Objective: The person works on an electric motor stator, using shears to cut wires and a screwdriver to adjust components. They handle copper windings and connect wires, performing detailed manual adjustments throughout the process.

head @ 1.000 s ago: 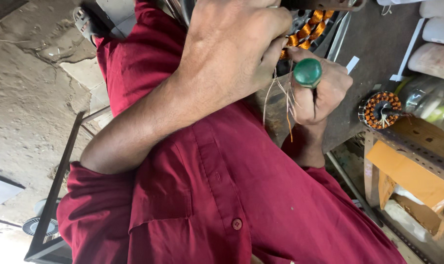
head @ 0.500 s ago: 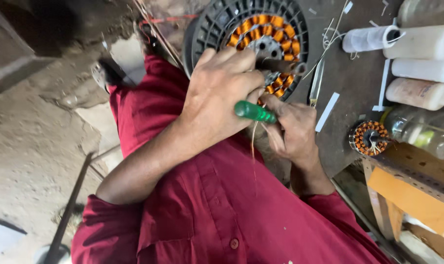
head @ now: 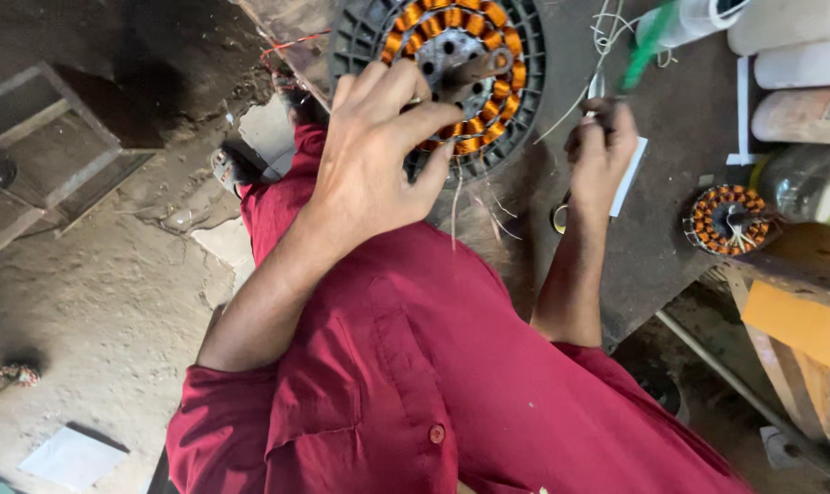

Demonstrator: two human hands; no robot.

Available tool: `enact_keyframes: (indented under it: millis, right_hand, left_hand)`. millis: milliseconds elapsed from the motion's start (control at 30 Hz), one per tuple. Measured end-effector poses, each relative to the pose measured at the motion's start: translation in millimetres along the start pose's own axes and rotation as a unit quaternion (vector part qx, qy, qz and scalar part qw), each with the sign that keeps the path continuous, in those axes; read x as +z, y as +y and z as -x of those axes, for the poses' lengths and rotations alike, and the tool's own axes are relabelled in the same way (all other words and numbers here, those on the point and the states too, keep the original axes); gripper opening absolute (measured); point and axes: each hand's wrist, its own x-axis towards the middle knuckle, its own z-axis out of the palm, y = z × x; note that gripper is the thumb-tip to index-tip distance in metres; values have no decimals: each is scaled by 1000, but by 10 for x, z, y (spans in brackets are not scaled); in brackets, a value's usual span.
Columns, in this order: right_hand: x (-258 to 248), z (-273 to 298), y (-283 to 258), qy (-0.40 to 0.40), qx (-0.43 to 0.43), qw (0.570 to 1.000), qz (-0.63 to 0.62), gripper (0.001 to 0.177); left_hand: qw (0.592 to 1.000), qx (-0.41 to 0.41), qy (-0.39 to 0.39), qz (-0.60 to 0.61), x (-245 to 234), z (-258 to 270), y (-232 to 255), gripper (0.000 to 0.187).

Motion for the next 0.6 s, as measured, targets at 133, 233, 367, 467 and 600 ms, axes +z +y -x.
enact_keyframes:
  millis: [133, 233, 367, 467, 600]
  right_hand:
    - [-110, 65, 369, -21, -134, 953, 270, 17]
    - [-72, 149, 487, 8, -86, 940, 331, 20]
    - [24, 65, 248, 0, -131, 905, 404, 24]
    - [32, 128, -283, -33, -275, 843, 460, 35]
    - [16, 627, -1069, -30, -269, 948, 168, 14]
  left_hand:
    - [999, 32, -8, -40, 56, 33, 91, 33]
    - [997, 35, -18, -68, 89, 70, 160, 42]
    - [998, -4, -44, -43, -52, 160, 200, 71]
    - [996, -45, -30, 75, -288, 315, 264, 88]
    - [991, -4, -43, 131, -397, 471, 495, 95]
